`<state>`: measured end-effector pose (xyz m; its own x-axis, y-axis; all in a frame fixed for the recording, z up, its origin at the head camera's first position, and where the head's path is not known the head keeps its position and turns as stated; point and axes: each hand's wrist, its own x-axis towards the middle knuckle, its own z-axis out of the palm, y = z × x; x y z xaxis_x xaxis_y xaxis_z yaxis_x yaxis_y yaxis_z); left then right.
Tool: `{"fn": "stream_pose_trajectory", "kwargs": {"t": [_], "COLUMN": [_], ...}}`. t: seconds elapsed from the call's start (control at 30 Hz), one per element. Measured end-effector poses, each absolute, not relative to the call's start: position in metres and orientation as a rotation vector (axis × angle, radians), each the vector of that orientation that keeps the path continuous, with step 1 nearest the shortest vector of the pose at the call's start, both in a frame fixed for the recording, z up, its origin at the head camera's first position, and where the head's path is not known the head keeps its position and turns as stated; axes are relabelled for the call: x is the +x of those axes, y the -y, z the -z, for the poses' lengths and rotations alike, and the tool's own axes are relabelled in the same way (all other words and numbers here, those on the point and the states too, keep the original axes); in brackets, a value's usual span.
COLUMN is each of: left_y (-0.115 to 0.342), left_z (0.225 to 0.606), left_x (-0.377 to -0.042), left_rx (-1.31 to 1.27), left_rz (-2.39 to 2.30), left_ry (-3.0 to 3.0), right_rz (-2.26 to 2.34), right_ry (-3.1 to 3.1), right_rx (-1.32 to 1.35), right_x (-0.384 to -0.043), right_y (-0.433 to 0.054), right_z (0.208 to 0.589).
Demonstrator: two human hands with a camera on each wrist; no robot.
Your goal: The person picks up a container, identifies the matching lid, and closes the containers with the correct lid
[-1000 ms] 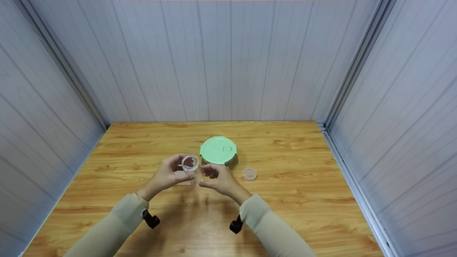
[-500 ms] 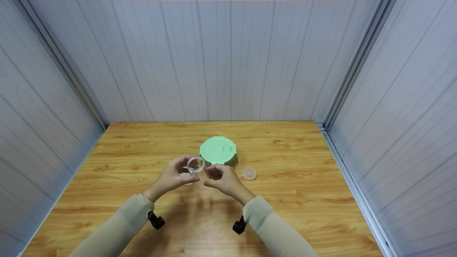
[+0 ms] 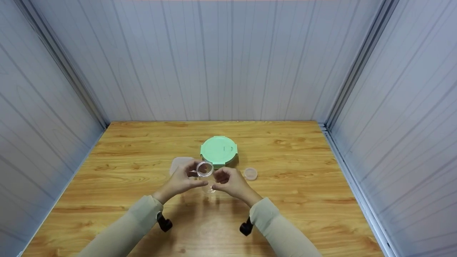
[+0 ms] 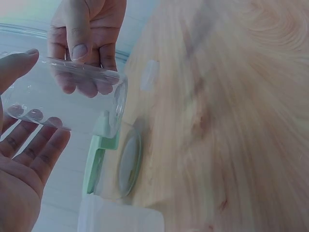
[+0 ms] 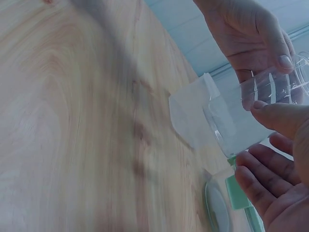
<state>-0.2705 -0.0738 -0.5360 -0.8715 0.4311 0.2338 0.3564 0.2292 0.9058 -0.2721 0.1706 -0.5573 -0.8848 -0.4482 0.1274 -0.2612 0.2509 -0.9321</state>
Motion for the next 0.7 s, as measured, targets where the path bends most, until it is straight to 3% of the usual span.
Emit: {"fn": "stream_pose_trajectory", "kwargs": {"t": [0.7], "left_y": [0.051], "left_z": [0.569], "left_x": [-0.270], "left_rx": [0.760], "left_rz": [-1.698], "left_ry": [-2.401], "right_rz": [1.637], "right_ry": [-2.293], "right_rx": [-0.645], "right_x": [-0.272], "right_y": [-0.188], "right_z": [0.583]}}
